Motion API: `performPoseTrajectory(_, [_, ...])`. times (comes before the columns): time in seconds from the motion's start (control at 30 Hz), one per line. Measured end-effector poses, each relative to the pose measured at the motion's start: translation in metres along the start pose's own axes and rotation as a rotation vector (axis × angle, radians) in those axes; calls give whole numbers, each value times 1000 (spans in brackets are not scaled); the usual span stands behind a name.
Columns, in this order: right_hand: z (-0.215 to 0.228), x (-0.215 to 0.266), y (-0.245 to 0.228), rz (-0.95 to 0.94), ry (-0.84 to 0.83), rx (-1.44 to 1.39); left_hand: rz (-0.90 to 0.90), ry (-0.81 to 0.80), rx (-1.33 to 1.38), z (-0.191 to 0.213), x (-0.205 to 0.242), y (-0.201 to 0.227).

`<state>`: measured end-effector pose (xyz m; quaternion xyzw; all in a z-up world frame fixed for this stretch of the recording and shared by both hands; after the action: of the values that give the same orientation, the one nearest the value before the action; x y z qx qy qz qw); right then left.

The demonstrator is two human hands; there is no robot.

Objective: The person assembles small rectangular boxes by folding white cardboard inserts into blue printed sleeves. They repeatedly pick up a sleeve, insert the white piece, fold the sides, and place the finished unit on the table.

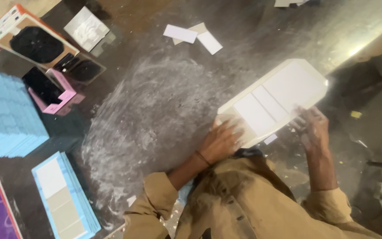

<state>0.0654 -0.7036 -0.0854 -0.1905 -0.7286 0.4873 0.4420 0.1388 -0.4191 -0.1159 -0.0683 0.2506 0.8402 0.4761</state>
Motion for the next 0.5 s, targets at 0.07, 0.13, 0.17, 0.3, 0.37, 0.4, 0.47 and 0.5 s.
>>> performPoseTrajectory(0.07, [-12, 16, -2, -32, -113, 76, -9, 141, -23, 18, 5, -12])
performPoseTrajectory(0.13, [-25, 30, 6, 18, -110, 196, 76, 202, -63, 37, 4, -24])
performPoseTrajectory(0.17, [-32, 33, 9, 48, -115, 254, 170, 197, -100, 49, 3, -35])
performPoseTrajectory(0.3, [-63, 48, 31, 30, -310, -32, 452, 182, 58, 91, -12, -78])
performPoseTrajectory(0.37, [-74, 54, 43, -24, -287, -118, 557, 63, 84, 98, -18, -95])
performPoseTrajectory(0.4, [-77, 58, 47, -32, -287, -106, 608, 2, 99, 99, -21, -102])
performPoseTrajectory(0.47, [-88, 68, 53, -43, -279, -93, 588, 6, 188, 101, -27, -116])
performPoseTrajectory(0.5, [-92, 72, 55, -89, -266, -112, 575, 3, 235, 100, -28, -121])
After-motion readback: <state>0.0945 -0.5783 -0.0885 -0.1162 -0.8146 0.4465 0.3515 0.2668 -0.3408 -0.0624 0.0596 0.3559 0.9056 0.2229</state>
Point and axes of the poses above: each hand's wrist, its own x-axis away from the middle knuckle, its own z-axis out of the back of the hand, y = z × x, the point moved 2 cm from there along -x, towards the middle knuckle, and after that the axes turned 12 degrees about y, right-handed, at the moved point
